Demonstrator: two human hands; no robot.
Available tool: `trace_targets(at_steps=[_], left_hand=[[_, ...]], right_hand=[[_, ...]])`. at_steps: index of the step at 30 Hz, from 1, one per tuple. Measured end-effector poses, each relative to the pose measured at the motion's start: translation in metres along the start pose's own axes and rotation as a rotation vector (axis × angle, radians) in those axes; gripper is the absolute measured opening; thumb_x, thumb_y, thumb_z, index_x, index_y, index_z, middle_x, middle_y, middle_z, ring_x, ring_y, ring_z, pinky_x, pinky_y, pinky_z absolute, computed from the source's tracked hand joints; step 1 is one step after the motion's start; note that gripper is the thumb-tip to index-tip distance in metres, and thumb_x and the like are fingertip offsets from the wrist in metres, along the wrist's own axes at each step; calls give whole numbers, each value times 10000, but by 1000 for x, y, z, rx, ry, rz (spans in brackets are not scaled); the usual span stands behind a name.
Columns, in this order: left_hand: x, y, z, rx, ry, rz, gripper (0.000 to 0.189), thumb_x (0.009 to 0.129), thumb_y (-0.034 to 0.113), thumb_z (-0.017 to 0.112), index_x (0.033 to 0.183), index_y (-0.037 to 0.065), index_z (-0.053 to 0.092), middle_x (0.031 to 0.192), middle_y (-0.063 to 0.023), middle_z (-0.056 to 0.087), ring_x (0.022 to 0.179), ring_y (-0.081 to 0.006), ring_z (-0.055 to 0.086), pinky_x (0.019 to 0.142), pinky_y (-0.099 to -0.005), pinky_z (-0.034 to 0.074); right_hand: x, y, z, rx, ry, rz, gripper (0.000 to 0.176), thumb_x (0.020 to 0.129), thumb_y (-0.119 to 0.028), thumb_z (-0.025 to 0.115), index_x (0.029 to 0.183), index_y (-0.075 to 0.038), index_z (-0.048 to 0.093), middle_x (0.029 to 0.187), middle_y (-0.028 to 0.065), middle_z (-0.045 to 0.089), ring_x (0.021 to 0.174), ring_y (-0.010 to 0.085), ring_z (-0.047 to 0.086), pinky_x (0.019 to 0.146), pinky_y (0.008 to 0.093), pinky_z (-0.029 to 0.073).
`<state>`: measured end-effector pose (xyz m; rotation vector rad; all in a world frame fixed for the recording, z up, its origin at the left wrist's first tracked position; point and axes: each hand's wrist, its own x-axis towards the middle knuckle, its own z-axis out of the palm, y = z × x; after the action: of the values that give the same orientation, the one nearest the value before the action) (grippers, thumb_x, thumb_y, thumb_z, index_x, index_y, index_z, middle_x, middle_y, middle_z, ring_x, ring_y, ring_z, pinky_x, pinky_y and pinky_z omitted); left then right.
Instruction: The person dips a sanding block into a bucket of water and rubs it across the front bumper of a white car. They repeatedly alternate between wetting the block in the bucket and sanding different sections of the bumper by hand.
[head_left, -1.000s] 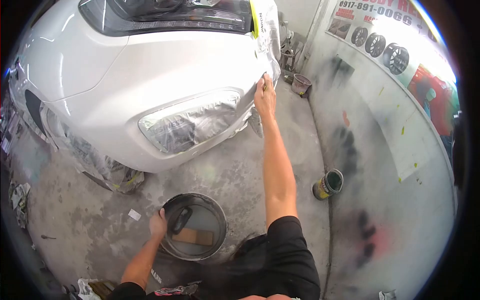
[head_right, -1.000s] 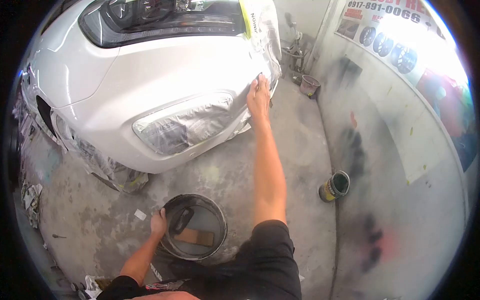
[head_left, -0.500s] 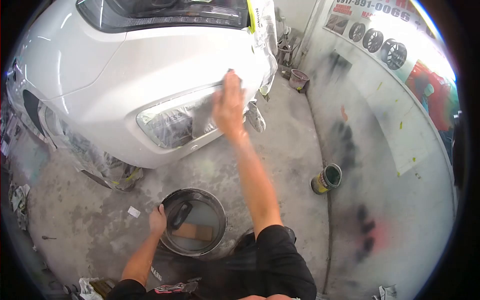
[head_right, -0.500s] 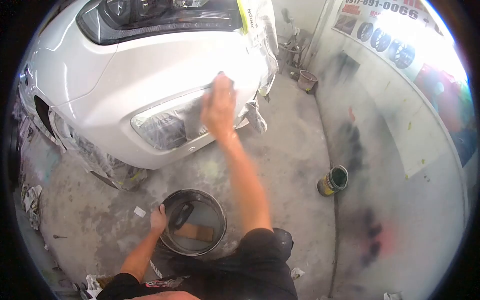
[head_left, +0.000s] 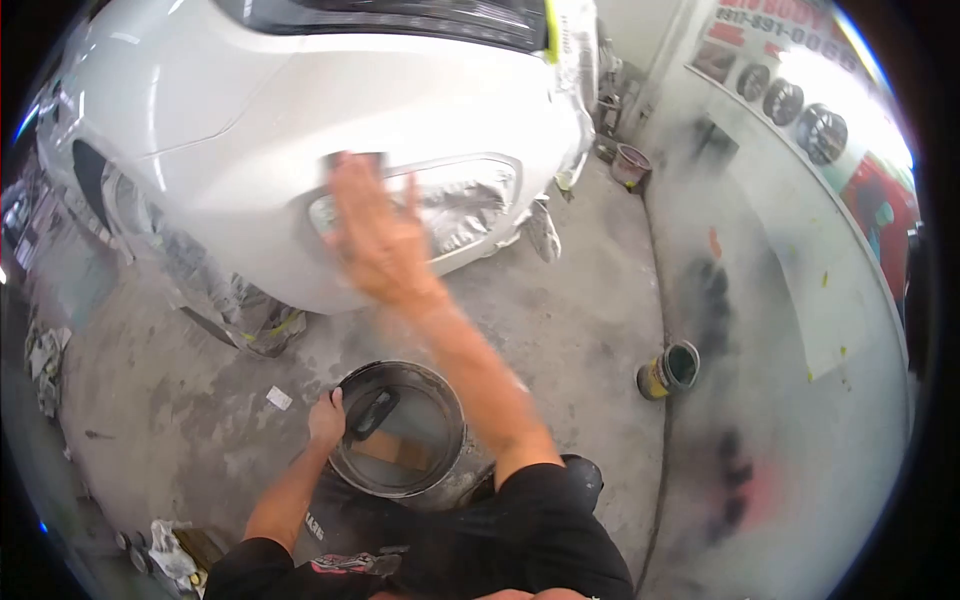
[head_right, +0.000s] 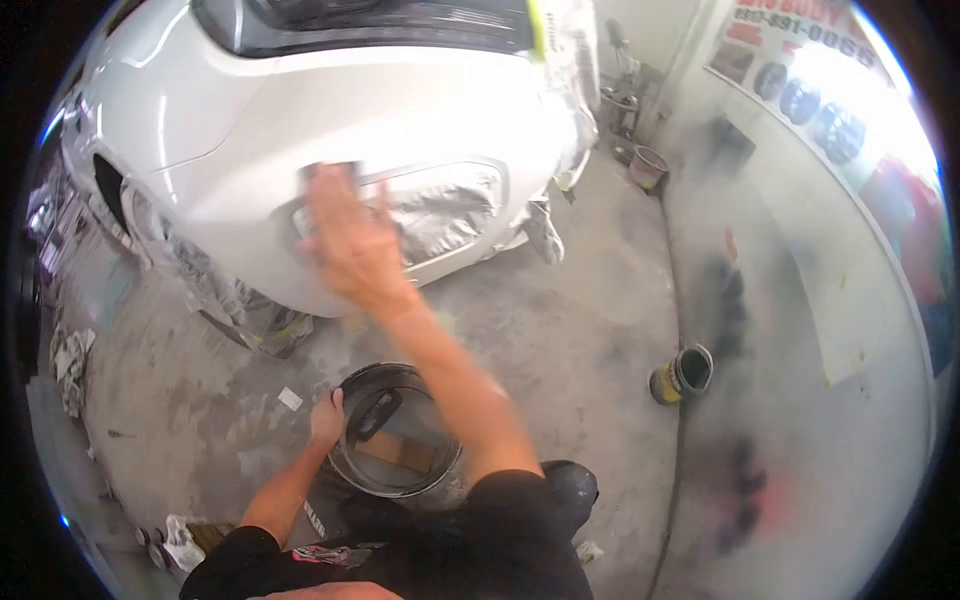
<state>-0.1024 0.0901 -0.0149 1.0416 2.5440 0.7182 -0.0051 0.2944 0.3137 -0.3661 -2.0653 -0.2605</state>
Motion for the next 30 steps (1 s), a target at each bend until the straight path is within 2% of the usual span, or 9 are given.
trace_targets(at_steps=[4,7,12,15,17,22,24,26,30], left_hand=[[0,-2,4,-67,34,-7,532,1047,427,365,1040,-48,603,919,-307,664,899,-493,635,800,-554,495],[3,-5,9,1,22,-20,519,1046,425,373,1021,-41,601,925,-296,668,899,-485,639,796,-546,500],[0,-1,2,7,13,-34,505,1045,427,372,1024,-25,595,946,-291,669,903,-482,638,798,-539,504],[0,-4,6,-22,7,-51,498,1044,425,377,1039,-24,592,952,-298,665,906,-487,634,804,-547,500],[4,-2,5,-32,-1,-52,496,1044,423,380,1047,-26,592,955,-302,663,910,-490,631,810,-551,496],[2,-1,1,-31,-8,-36,508,1043,432,380,1061,-28,594,972,-301,664,921,-491,629,829,-549,491],[3,-4,0,-35,-21,-34,510,1043,439,374,1070,-21,593,986,-302,661,938,-490,624,838,-550,486],[1,-4,3,-51,-28,-34,505,1043,439,372,1081,-15,590,1002,-305,657,956,-488,619,845,-551,482],[-3,5,-3,-80,26,60,426,1045,368,380,1095,-9,572,1003,-257,655,958,-479,604,843,-552,480]], right_hand=[[0,71,-15,648,37,564,599,989,-224,465,1481,81,313,1516,289,353,1426,403,337,1173,549,211],[13,31,14,38,208,179,620,988,-205,447,1505,76,255,1535,305,313,1438,457,289,1178,552,204],[17,12,-5,-51,-44,31,636,962,-174,461,1510,70,248,1574,289,240,1479,417,217,1191,561,166],[12,125,-20,116,188,484,621,981,-162,511,1508,47,259,1482,303,390,1321,376,487,1073,482,372],[17,113,-3,172,142,543,644,975,-192,507,1497,82,246,1517,304,331,1401,426,345,1125,565,263],[15,18,-8,-40,-41,48,655,948,-199,494,1499,65,259,1588,236,250,1468,422,244,1136,654,211],[10,88,3,-65,97,202,582,980,-212,462,1487,39,323,1574,208,310,1452,374,312,1122,680,207],[19,121,-32,71,-10,542,519,1017,-207,419,1488,3,357,1516,218,406,1419,346,383,1138,621,246],[1,50,-91,528,-99,554,455,1046,-221,433,1468,-53,439,1458,165,504,1357,271,462,1133,409,329]])
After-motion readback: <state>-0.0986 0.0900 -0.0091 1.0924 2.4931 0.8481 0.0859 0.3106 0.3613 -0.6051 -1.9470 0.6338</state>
